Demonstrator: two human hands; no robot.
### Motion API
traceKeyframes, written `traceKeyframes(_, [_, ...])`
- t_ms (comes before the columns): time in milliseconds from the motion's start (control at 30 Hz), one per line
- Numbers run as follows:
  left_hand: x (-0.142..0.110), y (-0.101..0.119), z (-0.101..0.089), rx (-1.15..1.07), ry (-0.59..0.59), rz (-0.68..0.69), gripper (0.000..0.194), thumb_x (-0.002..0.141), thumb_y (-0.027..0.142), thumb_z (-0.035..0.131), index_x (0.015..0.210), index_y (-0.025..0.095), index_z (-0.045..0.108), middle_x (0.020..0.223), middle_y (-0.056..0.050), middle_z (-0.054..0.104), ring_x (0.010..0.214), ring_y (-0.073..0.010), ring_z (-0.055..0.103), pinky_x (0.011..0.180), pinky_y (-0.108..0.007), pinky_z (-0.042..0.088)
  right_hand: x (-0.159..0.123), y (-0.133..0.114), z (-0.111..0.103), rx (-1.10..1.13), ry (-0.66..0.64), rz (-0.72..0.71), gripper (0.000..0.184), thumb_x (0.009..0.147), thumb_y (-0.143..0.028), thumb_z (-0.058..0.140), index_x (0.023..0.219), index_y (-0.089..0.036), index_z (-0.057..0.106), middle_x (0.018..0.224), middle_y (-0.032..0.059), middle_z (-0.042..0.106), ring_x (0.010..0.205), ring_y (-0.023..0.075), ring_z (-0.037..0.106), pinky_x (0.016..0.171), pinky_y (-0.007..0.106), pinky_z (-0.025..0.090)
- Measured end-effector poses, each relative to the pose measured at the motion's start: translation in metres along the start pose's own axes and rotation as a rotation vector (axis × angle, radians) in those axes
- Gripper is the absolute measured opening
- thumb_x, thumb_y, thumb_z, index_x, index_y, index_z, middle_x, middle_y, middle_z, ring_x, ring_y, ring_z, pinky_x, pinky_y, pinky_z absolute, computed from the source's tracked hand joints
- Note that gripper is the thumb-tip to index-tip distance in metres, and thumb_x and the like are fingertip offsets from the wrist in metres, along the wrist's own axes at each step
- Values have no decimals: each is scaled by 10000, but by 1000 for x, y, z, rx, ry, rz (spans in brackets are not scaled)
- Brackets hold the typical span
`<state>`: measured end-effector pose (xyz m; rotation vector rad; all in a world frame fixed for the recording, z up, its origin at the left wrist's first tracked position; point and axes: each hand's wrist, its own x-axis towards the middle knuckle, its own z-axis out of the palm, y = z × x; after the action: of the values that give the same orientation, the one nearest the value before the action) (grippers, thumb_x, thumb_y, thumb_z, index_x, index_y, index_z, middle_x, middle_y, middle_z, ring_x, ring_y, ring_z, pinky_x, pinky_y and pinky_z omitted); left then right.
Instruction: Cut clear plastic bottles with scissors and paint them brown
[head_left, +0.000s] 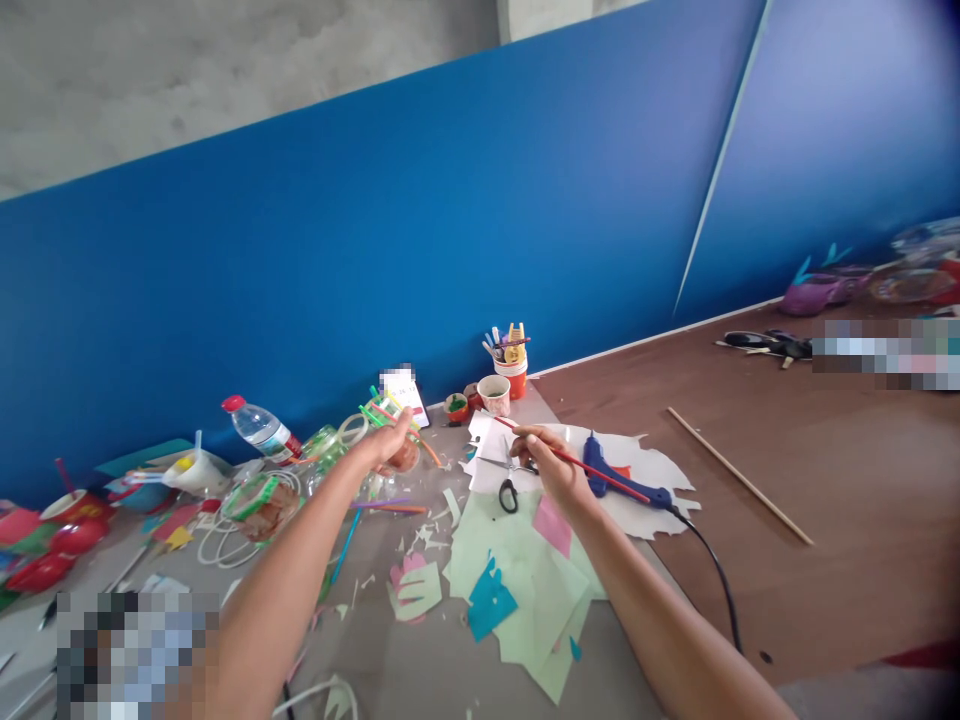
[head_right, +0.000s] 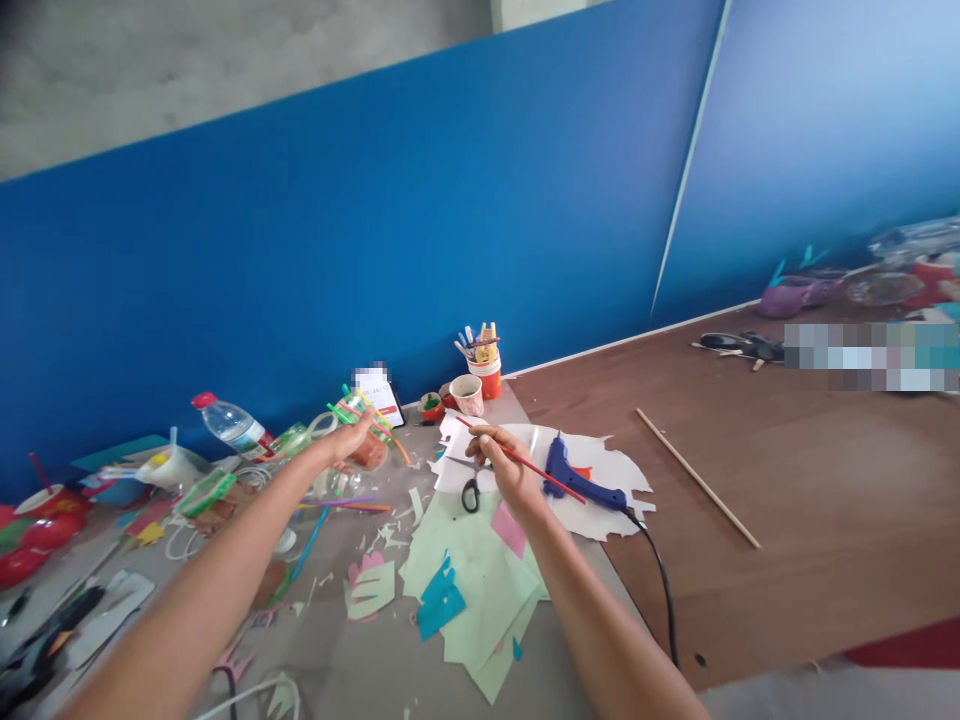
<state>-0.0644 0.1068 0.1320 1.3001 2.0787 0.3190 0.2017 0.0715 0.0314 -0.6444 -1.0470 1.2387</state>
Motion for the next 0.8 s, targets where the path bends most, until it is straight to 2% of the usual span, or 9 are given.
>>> traceKeyframes(133, [-1, 2, 8, 56, 4, 26, 765, 791, 770, 268, 1012, 156, 665, 1058, -181, 697, 916, -328, 671, 522, -348, 549, 0, 3, 0, -8, -12, 3, 265, 811, -407, 603, 913, -177, 688, 703, 36, 666, 599, 148, 546, 586, 288, 437])
traceKeyframes(300, [1, 7, 16, 162, -34, 50, 842, 784, 792, 185, 809, 128, 700, 812, -189, 714, 785, -339, 687, 494, -366, 534, -1, 3, -1, -10, -10, 7, 259, 823, -400, 596, 919, -178, 687, 710, 34, 664, 604, 147, 545, 594, 288, 441])
traceKeyframes(367, [3, 8, 18, 191, -53, 59, 844, 780, 795, 194, 806, 122, 703, 782, -188, 712, 773, -343, 688, 496, -372, 533, -1, 3, -1, -10, -10, 12, 255, 827, -396, 595, 924, -179, 686, 718, 35, 667, 609, 147, 546, 598, 288, 442])
traceKeyframes(600, [10, 8, 27, 264, -90, 75, 804, 809, 747, 247, 996, 91, 672, 963, -229, 706, 870, -369, 679, 529, -396, 548, -1, 0, -1, -17, -23, -2, 265, 833, -405, 593, 929, -177, 685, 723, 38, 662, 623, 149, 540, 597, 284, 434])
traceKeyframes(800, [13, 8, 27, 307, -55, 72, 741, 836, 697, 265, 1026, 91, 646, 1041, -253, 679, 867, -381, 677, 528, -400, 543, -1, 1, -2, -14, -26, -3, 266, 835, -402, 590, 941, -173, 676, 734, 38, 660, 629, 151, 538, 599, 286, 431])
